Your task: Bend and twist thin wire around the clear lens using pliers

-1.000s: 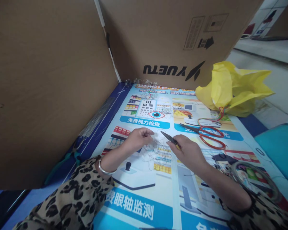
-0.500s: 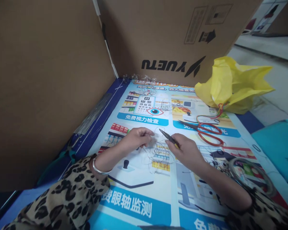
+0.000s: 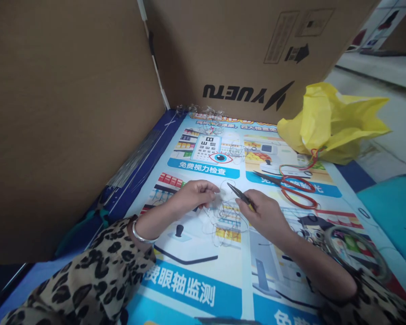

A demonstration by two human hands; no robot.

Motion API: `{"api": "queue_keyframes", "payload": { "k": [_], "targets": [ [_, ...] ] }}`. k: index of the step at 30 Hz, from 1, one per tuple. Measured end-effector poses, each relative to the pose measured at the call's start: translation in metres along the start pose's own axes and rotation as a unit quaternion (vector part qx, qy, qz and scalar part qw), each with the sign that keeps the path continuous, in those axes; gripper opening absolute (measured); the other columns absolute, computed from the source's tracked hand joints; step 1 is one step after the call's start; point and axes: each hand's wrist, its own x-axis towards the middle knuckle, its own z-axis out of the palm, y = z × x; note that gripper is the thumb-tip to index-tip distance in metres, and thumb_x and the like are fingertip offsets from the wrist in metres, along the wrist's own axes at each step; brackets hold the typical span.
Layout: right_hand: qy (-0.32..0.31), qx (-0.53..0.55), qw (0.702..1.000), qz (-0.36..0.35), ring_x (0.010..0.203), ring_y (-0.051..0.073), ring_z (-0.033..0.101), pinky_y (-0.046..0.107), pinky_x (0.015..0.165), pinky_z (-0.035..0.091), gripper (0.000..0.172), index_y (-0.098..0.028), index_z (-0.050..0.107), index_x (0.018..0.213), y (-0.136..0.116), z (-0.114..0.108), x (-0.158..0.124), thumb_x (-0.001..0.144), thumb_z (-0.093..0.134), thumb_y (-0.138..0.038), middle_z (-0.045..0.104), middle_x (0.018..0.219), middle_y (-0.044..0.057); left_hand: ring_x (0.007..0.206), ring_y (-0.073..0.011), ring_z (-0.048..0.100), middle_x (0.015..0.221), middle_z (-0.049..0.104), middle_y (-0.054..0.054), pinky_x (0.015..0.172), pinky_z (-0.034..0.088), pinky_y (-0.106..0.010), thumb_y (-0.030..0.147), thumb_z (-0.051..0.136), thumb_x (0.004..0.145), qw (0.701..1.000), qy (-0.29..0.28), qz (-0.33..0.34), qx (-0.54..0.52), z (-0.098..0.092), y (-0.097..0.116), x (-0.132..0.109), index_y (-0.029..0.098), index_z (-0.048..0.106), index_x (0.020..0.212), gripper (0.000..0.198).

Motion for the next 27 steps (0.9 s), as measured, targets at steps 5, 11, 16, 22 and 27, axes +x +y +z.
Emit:
{"api": "queue_keyframes", "payload": {
  "k": [5, 11, 16, 22, 27],
  "targets": [
    [0.007, -0.004, 1.000, -0.002, 0.053, 0.012, 0.045, 0.023, 0.051, 0.032, 0.026, -0.021, 0.045, 0.066, 0.0013, 0.0006, -0.0004, 0.082, 0.045, -0.040, 0.049, 0.060, -0.002, 0.048, -0.0065, 0.046, 0.055, 0.052, 0.004, 0.045, 0.032, -0.019, 0.026, 0.059, 0.074, 1.000, -0.014, -0.003, -0.009, -0.0014, 0.0018, -0.0011, 0.011, 0.060, 0.093, 0.025],
    [0.020, -0.002, 1.000, -0.005, 0.052, 0.011, 0.046, 0.023, 0.050, 0.033, 0.024, -0.020, 0.047, 0.067, 0.0012, 0.0001, -0.0012, 0.081, 0.047, -0.040, 0.050, 0.059, -0.002, 0.051, -0.0064, 0.048, 0.058, 0.053, 0.003, 0.046, 0.034, -0.019, 0.025, 0.060, 0.074, 0.999, -0.022, 0.009, -0.025, -0.0038, -0.0008, -0.0021, 0.013, 0.062, 0.092, 0.023],
    [0.020, -0.006, 1.000, -0.003, 0.054, 0.012, 0.048, 0.022, 0.051, 0.034, 0.022, -0.020, 0.050, 0.070, 0.0011, -0.0003, -0.0015, 0.081, 0.047, -0.039, 0.052, 0.060, -0.002, 0.050, -0.0063, 0.047, 0.058, 0.053, 0.003, 0.045, 0.033, -0.019, 0.025, 0.061, 0.072, 1.000, -0.019, 0.003, -0.024, -0.0044, 0.0000, -0.0032, 0.013, 0.062, 0.090, 0.022],
    [0.016, -0.006, 1.000, 0.001, 0.052, 0.012, 0.047, 0.022, 0.050, 0.033, 0.023, -0.020, 0.049, 0.069, 0.0005, -0.0011, -0.0019, 0.081, 0.047, -0.039, 0.052, 0.060, -0.001, 0.051, -0.0069, 0.047, 0.059, 0.053, 0.003, 0.046, 0.034, -0.019, 0.027, 0.061, 0.072, 1.000, -0.013, -0.003, -0.015, -0.0052, -0.0002, -0.0041, 0.013, 0.062, 0.089, 0.022],
    [0.025, -0.010, 1.000, -0.008, 0.052, 0.011, 0.047, 0.023, 0.049, 0.033, 0.023, -0.021, 0.048, 0.068, 0.0001, -0.0010, -0.0020, 0.081, 0.046, -0.039, 0.052, 0.060, -0.001, 0.050, -0.0072, 0.047, 0.057, 0.053, 0.002, 0.046, 0.033, -0.019, 0.027, 0.061, 0.072, 1.000, -0.007, -0.003, -0.006, -0.0053, -0.0004, -0.0047, 0.012, 0.062, 0.088, 0.022]
  ]
}}
